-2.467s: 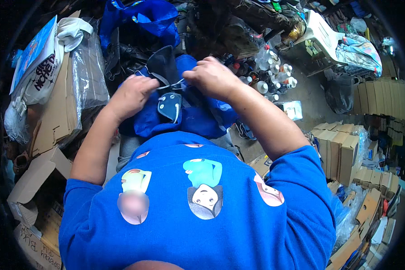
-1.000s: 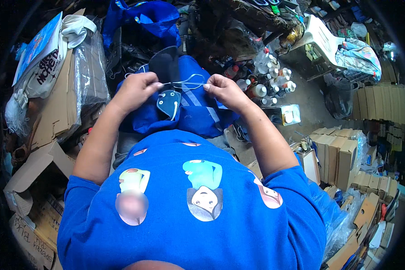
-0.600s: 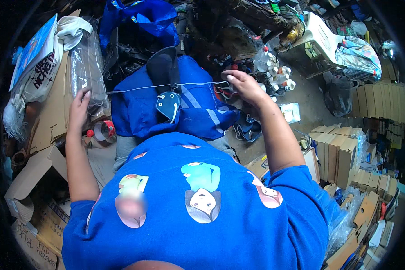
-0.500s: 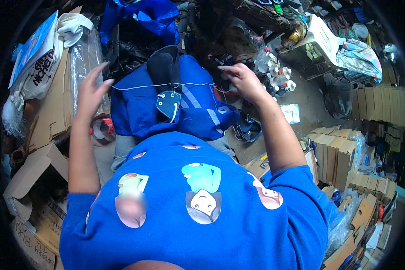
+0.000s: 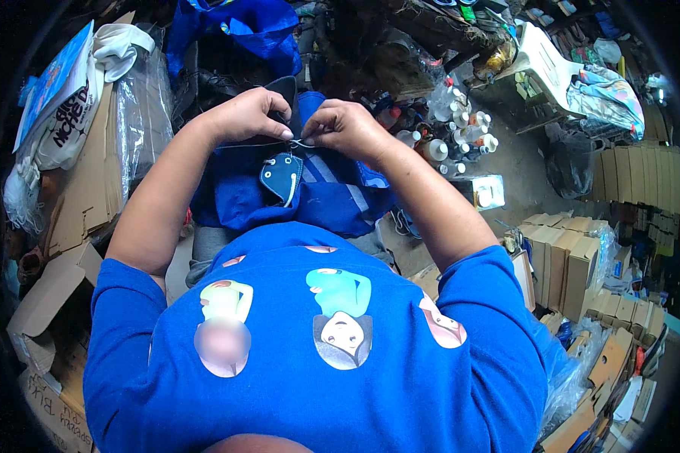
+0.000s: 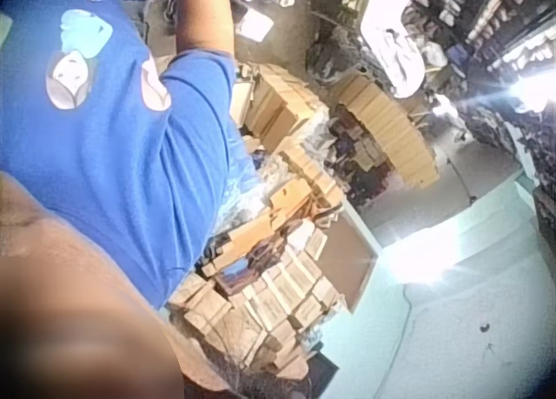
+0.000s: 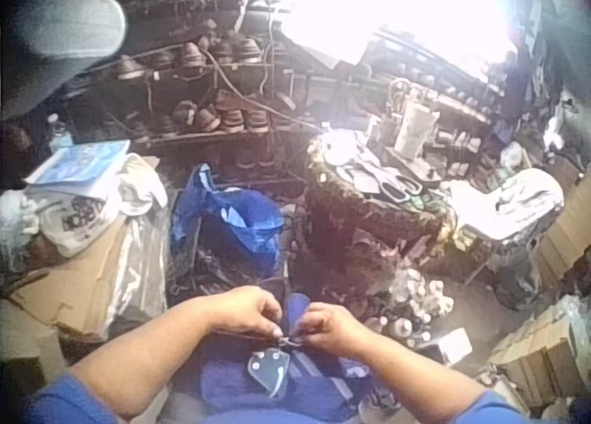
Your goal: Sewing or stitching a blue shoe upper using a needle and thread.
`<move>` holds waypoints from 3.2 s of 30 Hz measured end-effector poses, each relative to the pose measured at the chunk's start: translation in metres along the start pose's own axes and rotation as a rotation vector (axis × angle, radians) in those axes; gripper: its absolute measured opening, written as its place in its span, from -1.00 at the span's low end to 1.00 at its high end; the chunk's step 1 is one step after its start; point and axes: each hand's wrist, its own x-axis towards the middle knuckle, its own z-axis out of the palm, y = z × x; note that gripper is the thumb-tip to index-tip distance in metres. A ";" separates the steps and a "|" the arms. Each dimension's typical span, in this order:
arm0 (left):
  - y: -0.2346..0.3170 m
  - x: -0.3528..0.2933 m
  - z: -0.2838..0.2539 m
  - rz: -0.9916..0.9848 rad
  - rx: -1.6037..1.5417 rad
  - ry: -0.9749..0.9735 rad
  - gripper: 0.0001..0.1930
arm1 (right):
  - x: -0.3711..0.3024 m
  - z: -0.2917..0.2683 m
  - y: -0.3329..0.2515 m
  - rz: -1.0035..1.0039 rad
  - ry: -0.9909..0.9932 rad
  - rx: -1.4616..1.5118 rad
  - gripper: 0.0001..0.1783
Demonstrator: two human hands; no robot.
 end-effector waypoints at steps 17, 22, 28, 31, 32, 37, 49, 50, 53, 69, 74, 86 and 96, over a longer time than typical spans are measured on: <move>-0.022 -0.005 0.010 0.003 -0.453 -0.206 -0.50 | -0.023 0.019 -0.016 -0.214 0.208 -0.322 -0.75; -0.018 -0.005 0.009 -0.005 -0.336 -0.208 -0.55 | -0.011 0.004 -0.055 -0.186 -0.078 -0.707 -0.85; -0.006 0.002 0.007 0.193 0.190 0.078 -0.71 | 0.016 0.005 -0.062 -0.195 -0.267 -0.879 -0.85; -0.018 0.011 0.013 0.220 0.108 0.144 -0.73 | 0.012 0.012 -0.049 -0.040 -0.145 -0.673 -0.86; -0.019 0.012 0.014 0.208 0.087 0.158 -0.73 | 0.013 0.016 -0.041 -0.043 -0.146 -0.673 -0.86; -0.025 0.004 0.027 0.318 0.087 0.446 -0.57 | 0.014 0.016 -0.029 0.212 -0.068 -0.230 -0.77; -0.039 -0.122 0.003 -0.276 0.111 0.391 -0.73 | -0.018 0.005 0.008 0.098 0.106 -0.171 -0.74; -0.036 -0.118 -0.009 -0.445 0.032 0.314 -0.68 | -0.016 0.007 0.019 0.134 0.299 -0.209 -0.75; -0.067 -0.095 0.006 -0.038 -0.988 0.595 -0.70 | 0.003 0.011 0.035 0.421 0.724 0.592 -0.61; -0.067 -0.068 0.017 -0.181 -1.791 0.732 -0.51 | -0.040 0.010 0.018 0.490 0.472 1.497 -0.44; -0.058 -0.087 0.008 -0.357 -1.401 0.858 -0.60 | -0.054 -0.010 0.024 0.730 0.398 1.242 -0.60; 0.052 -0.075 0.079 -0.160 0.335 0.490 -0.48 | 0.051 -0.024 -0.042 0.189 -0.130 -0.432 -0.07; 0.026 -0.086 0.095 0.227 0.159 0.383 -0.50 | 0.006 -0.018 -0.006 0.413 -0.105 -0.070 -0.61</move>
